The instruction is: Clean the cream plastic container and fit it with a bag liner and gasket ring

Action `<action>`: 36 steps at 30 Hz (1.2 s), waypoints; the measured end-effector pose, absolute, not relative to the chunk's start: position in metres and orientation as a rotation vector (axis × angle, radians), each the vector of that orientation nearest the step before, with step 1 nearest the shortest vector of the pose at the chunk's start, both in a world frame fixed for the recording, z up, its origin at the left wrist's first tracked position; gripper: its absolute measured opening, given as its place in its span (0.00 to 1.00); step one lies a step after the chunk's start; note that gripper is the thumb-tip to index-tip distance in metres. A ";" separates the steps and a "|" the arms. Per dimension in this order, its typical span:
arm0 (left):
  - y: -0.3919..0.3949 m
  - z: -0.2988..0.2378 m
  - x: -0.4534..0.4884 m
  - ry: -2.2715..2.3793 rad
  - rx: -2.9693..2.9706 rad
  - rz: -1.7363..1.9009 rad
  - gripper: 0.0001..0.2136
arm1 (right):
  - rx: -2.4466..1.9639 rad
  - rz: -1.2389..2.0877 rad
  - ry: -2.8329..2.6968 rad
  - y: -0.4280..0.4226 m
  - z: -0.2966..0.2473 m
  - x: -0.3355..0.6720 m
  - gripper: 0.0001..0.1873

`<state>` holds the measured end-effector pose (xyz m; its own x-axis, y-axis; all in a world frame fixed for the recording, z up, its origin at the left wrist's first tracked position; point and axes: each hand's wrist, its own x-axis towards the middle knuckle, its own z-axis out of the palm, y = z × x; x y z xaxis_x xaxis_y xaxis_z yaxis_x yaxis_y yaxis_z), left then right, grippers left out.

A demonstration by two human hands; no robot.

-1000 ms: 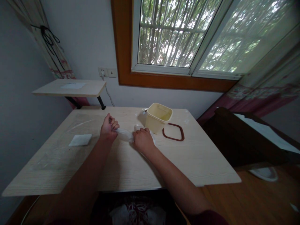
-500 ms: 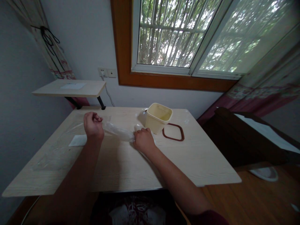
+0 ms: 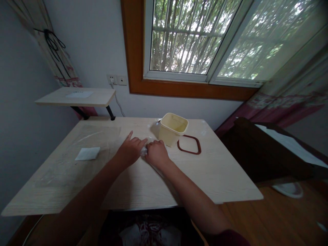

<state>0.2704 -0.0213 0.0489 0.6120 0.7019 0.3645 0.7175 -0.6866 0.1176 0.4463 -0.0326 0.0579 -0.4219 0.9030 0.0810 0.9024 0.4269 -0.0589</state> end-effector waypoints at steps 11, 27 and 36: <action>-0.003 0.020 0.248 -1.655 -2.716 -0.883 0.05 | -1.601 -0.032 -2.615 -0.037 0.059 0.450 0.15; -0.002 0.032 0.220 -1.613 -2.436 -0.255 0.11 | -1.639 -0.040 -2.632 -0.035 0.059 0.456 0.15; -0.002 0.025 0.218 -1.699 -2.420 -0.367 0.09 | -1.603 -0.117 -2.596 -0.038 0.062 0.458 0.13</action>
